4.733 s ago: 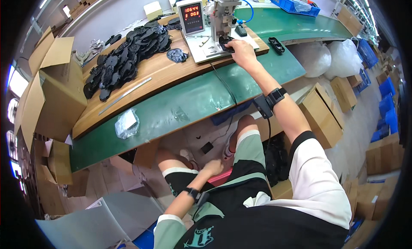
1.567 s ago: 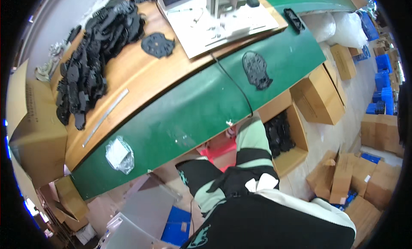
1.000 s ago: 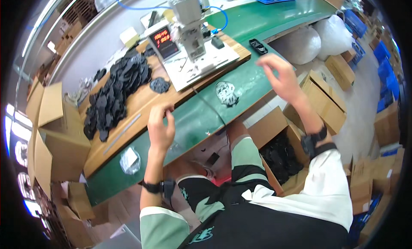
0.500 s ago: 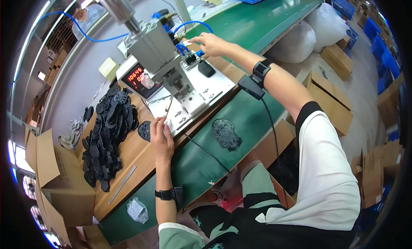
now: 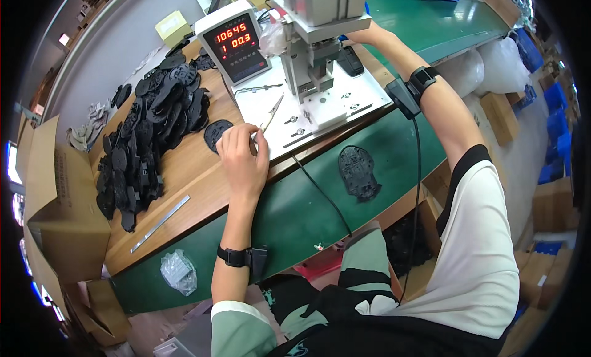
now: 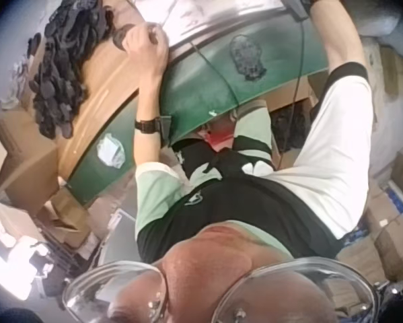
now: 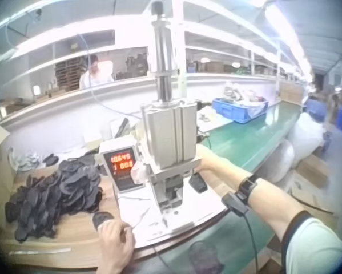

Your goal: Assembling small electronic components using a pneumatic press machine and manual assembly.

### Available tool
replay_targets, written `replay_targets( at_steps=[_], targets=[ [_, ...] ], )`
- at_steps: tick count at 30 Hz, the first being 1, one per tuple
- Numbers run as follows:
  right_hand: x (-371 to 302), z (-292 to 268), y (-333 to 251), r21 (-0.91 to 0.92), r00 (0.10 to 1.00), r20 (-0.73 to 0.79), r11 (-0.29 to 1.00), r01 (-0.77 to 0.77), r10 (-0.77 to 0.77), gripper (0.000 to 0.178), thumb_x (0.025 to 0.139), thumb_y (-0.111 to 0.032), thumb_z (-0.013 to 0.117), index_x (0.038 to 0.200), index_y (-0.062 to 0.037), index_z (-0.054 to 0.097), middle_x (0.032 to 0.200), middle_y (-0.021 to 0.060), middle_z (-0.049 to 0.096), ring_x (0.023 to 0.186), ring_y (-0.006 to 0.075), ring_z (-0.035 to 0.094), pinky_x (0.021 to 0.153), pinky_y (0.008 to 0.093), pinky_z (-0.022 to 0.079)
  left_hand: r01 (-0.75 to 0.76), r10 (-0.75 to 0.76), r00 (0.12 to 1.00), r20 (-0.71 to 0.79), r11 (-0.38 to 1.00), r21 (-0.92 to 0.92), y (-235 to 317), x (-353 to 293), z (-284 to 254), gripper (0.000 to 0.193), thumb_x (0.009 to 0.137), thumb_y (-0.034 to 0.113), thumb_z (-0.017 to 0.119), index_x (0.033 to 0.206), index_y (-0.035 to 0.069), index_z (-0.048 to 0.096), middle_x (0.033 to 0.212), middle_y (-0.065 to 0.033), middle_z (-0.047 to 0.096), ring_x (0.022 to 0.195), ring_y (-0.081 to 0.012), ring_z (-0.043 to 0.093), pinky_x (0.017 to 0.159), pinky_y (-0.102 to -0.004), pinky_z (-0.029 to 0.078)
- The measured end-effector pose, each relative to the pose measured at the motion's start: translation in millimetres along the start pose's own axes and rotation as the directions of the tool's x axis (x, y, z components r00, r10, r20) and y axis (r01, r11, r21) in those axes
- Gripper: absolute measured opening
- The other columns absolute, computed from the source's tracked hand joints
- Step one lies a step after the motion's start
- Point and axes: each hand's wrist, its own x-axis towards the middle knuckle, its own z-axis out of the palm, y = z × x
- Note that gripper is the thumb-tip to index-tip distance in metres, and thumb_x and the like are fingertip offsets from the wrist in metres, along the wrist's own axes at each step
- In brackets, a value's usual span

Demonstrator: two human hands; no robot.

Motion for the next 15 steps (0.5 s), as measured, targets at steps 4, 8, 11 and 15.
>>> replay_targets(
  at_steps=[4,8,11,15],
  targets=[
    [13.2,32.9,-23.1,-0.072,0.997,-0.041,0.995,0.062,-0.065,0.026,0.090,-0.007,0.052,0.109,-0.0012,0.068,0.117,0.0264,0.067,0.110,0.0464,0.062,0.095,0.0489,0.051,-0.039,0.053,0.990,-0.130,0.993,0.111,-15.4,-6.7,-5.9,0.025,0.087,0.013,0.072,0.109,0.003,0.067,0.107,-0.0114,0.063,0.106,-0.0311,0.056,0.094,-0.0412,0.040],
    [5.2,14.2,9.4,-0.142,0.968,-0.170,0.977,0.160,-0.183,0.028,0.093,-0.012,0.056,0.117,-0.0038,0.068,0.112,0.0273,0.069,0.107,0.0482,0.062,0.092,0.0498,0.051,-0.017,0.018,0.998,-0.066,1.000,0.016,-9.9,-1.3,10.0,0.029,0.085,0.017,0.075,0.111,0.004,0.071,0.114,-0.0106,0.063,0.109,-0.0304,0.055,0.095,-0.0416,0.039],
    [6.1,30.2,-67.2,-0.027,0.990,-0.116,0.996,-0.087,0.084,0.028,0.093,-0.013,0.057,0.117,-0.0052,0.070,0.110,0.0273,0.069,0.107,0.0475,0.063,0.092,0.0497,0.051,0.068,-0.067,0.997,-0.028,0.997,0.043,-28.0,-14.3,-11.7,0.025,0.087,0.018,0.075,0.109,0.006,0.072,0.115,-0.0090,0.064,0.113,-0.0289,0.055,0.098,-0.0407,0.038],
    [0.8,15.5,-43.7,-0.009,0.971,-0.094,0.975,-0.221,0.219,0.028,0.092,-0.012,0.057,0.115,-0.0068,0.072,0.113,0.0277,0.069,0.110,0.0448,0.063,0.095,0.0484,0.050,0.027,-0.027,0.999,-0.027,0.999,-0.030,-12.2,-8.1,0.4,0.017,0.089,0.010,0.071,0.104,0.003,0.069,0.104,-0.0123,0.066,0.101,-0.0293,0.059,0.091,-0.0391,0.040]
  ],
)
